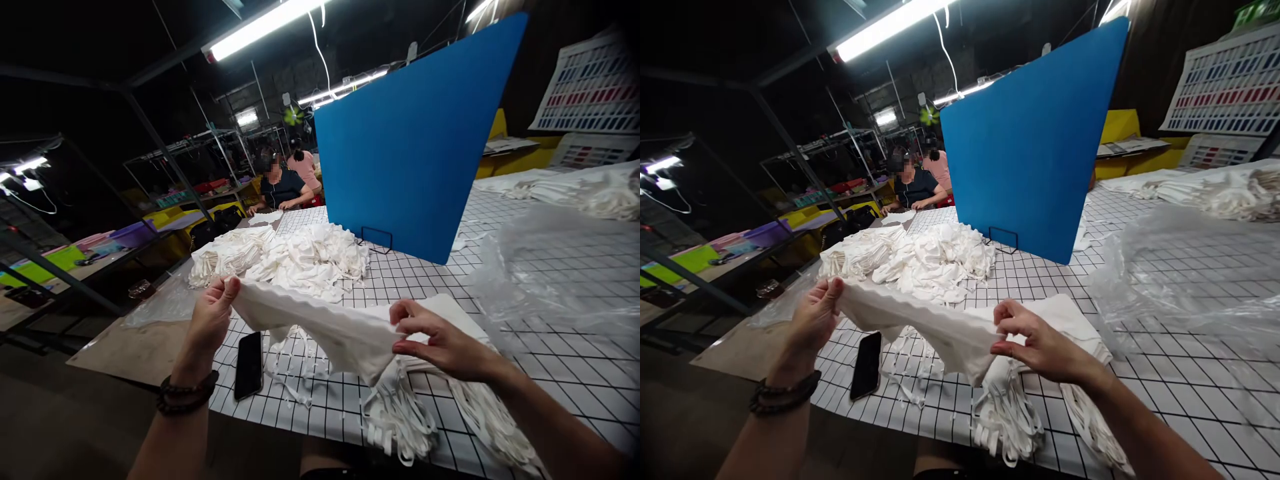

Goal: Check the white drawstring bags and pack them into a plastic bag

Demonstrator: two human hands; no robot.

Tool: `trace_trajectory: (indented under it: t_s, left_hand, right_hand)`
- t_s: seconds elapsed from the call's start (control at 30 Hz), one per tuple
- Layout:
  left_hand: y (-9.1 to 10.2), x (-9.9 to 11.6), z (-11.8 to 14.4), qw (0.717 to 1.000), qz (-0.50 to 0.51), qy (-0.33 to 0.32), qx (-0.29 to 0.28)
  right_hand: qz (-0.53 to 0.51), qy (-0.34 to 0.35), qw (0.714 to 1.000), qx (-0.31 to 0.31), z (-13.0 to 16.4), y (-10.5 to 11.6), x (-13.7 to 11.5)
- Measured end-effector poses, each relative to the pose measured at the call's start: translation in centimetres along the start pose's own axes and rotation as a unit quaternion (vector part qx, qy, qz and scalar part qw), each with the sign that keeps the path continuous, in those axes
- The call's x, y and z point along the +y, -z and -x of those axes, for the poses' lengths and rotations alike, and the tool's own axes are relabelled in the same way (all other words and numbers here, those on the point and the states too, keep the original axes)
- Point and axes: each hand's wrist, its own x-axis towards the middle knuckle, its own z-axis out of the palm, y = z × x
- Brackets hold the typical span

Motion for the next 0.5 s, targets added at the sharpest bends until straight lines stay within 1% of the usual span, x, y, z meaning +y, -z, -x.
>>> trace_trajectory:
  t_s: [0.07,0.13,0.2,0.23,0.3,0.37,0.43,0.5]
  left_hand:
    - [0.7,-2.2,0.3,0.999,0.044,0.018,-0.001]
    - [1.0,-4.4,0.7,0.996,0.073,0.043,-0.006]
    - [0.9,-6.5,1.1,0.995,0.074,0.063,-0.002]
    - [0.9,-7.5,1.3,0.995,0.068,0.073,-0.004]
    - [1.0,-9.3,1.6,0.992,0.064,0.103,-0.013]
    - [1.2,-10.7,2.2,0.984,0.075,0.159,-0.037]
    - [1.3,-11.7,2.9,0.967,0.091,0.226,-0.074]
    - [1.5,-12.4,3.9,0.947,0.104,0.279,-0.125]
  right_hand:
    - [0.007,-0.013,1.0,-0.022,0.3,1.4,-0.7]
    - [0.001,-0.042,0.997,-0.064,0.1,2.2,-1.3]
    - [-0.007,-0.074,0.993,-0.091,-0.3,2.6,-1.7]
    - [-0.009,-0.089,0.992,-0.091,-0.6,2.8,-1.9]
    - [-0.009,-0.108,0.992,-0.065,-1.0,3.2,-2.5]
    - [-0.011,-0.11,0.993,-0.031,-1.3,3.6,-3.1]
    - [-0.005,-0.103,0.995,-0.004,-1.5,3.8,-3.8]
    - [0.019,-0.089,0.996,0.019,-1.7,3.8,-4.4]
